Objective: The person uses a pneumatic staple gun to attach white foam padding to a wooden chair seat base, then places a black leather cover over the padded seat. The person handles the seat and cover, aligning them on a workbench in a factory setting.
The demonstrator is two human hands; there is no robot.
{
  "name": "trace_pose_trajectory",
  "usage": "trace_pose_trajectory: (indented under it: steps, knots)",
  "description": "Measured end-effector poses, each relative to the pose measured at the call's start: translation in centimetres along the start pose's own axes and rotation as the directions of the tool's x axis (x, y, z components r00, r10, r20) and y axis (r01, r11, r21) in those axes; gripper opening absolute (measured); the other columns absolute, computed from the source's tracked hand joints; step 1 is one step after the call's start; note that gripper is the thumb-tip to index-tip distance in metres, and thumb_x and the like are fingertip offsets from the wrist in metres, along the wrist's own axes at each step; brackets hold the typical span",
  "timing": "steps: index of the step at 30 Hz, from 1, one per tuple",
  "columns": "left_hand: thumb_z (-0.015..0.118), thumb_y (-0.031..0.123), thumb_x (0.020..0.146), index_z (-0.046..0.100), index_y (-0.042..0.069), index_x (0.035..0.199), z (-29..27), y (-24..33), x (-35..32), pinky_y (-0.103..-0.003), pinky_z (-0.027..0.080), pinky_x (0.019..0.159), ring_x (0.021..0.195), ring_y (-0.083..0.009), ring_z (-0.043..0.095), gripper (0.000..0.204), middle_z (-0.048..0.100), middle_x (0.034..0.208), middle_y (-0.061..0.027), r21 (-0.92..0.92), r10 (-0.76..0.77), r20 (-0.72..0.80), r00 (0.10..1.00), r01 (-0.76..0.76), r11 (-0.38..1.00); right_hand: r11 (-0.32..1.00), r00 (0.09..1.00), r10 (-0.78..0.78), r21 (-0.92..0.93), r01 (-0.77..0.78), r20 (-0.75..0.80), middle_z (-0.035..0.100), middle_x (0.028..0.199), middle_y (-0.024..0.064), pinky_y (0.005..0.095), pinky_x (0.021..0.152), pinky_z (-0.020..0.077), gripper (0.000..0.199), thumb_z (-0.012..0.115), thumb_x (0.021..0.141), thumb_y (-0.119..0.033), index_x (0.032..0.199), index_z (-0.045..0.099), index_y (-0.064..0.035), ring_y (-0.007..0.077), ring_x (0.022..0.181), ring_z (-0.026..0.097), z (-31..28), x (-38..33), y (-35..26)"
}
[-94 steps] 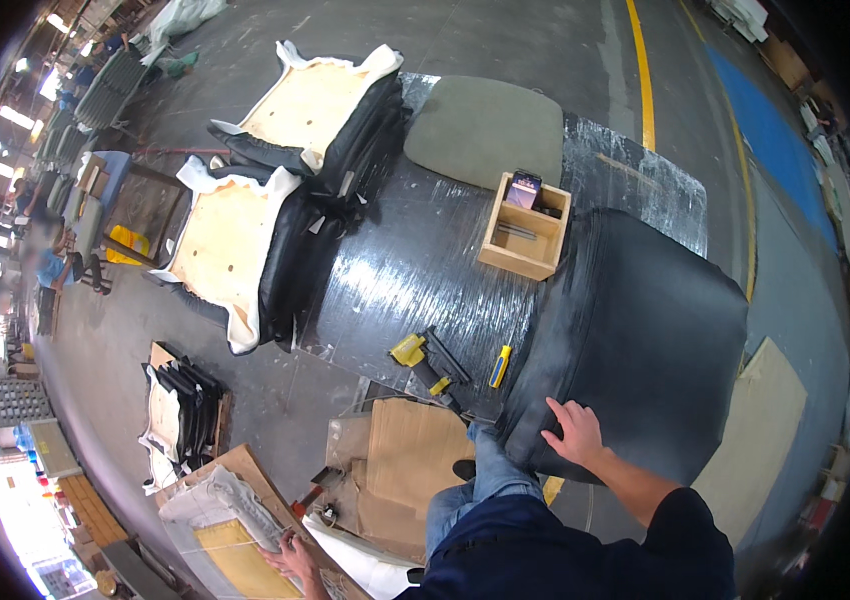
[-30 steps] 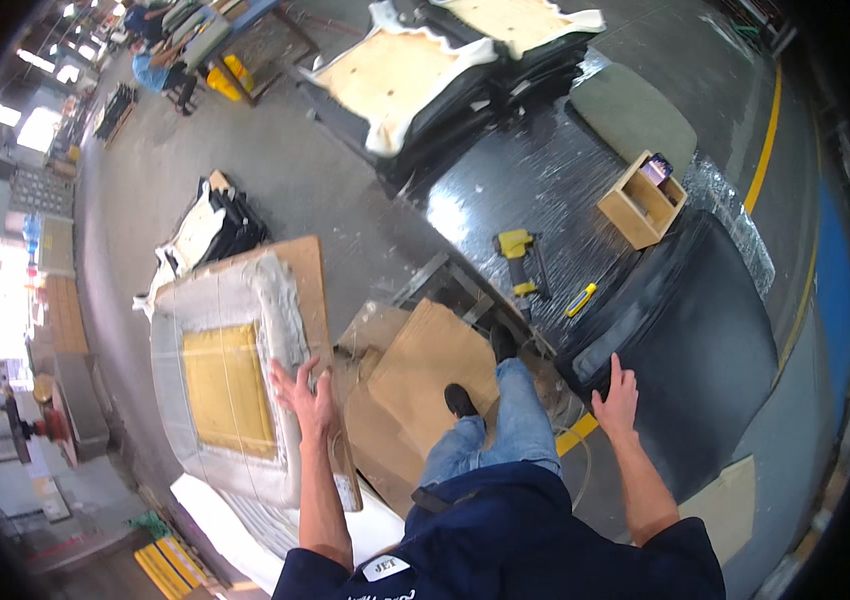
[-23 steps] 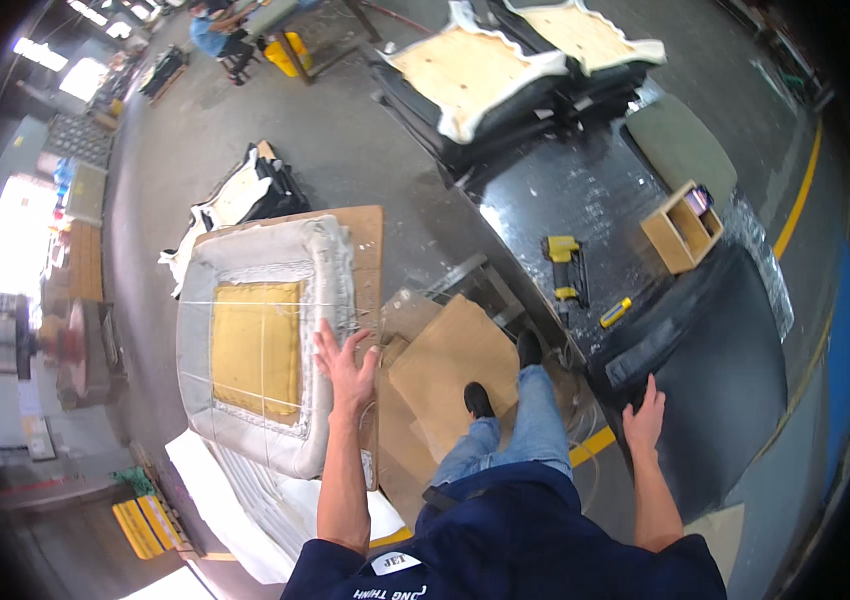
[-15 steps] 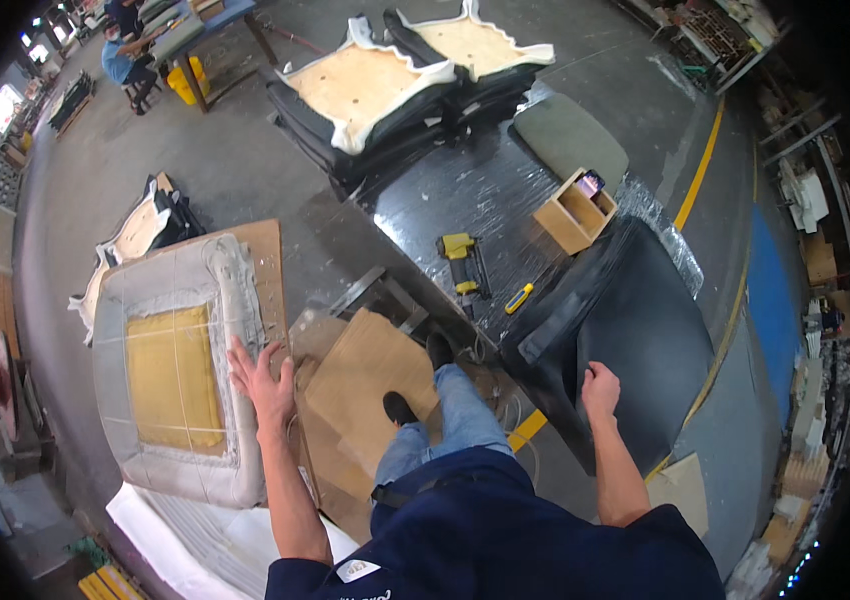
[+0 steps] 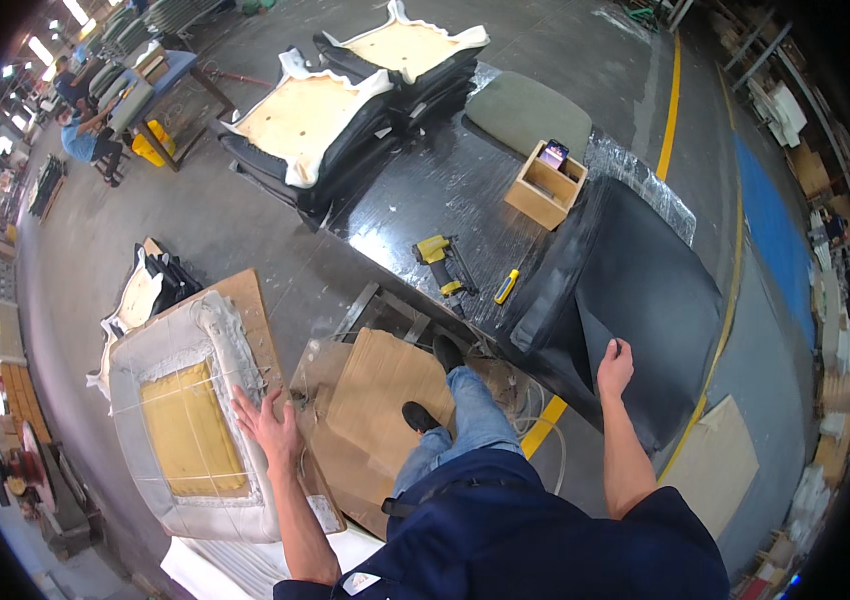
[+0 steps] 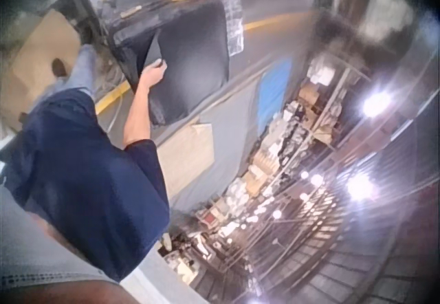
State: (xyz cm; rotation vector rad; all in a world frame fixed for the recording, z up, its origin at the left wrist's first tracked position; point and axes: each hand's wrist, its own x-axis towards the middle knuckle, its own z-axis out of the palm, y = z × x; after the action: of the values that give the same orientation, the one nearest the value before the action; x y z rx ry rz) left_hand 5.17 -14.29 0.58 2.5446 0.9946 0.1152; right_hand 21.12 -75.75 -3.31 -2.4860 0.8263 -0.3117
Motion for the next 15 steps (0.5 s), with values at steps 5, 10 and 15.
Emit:
trace_pose_trajectory:
  steps: [5,10,15]
  knots:
    - [0.071,0.026,0.089,0.073,0.016,0.122,0.0,-0.2,0.4,-0.060,0.003,0.128,0.161,-0.0429,0.003,0.035,0.009,0.176,-0.0172,-0.010,0.021,0.004,1.000,-0.021,1.000,0.973,0.961,-0.229,0.005,0.233,-0.158,0.070,0.111,0.0184,0.0452,0.088,0.0521,0.020,0.058,0.105,-0.019,0.113,0.067,-0.0026,0.0378,0.103,0.066,-2.9,2.1,0.5]
    - [0.070,0.028,0.092,0.069,0.018,0.130,1.3,0.0,1.1,-0.065,0.010,0.126,0.159,-0.0441,0.012,0.040,0.021,0.173,-0.0171,-0.004,-0.055,-0.021,0.998,0.055,0.999,0.834,0.755,-0.523,-0.055,0.549,-0.396,0.071,0.105,0.0164,0.0445,0.086,0.0525,0.016,0.057,0.106,-0.015,0.107,0.067,-0.0026,0.0371,0.099,0.067,-14.3,6.4,-8.1]
    - [0.068,0.021,0.094,0.063,0.013,0.137,2.2,15.8,2.4,-0.062,0.018,0.124,0.155,-0.0463,0.025,0.045,0.036,0.166,-0.0185,-0.425,0.341,-0.174,0.924,-0.383,0.820,0.709,0.358,-0.625,-0.313,0.632,-0.693,0.071,0.098,0.0131,0.0370,0.082,0.0538,0.010,0.059,0.105,-0.010,0.106,0.066,-0.0018,0.0285,0.088,0.068,-33.5,5.8,-13.7]
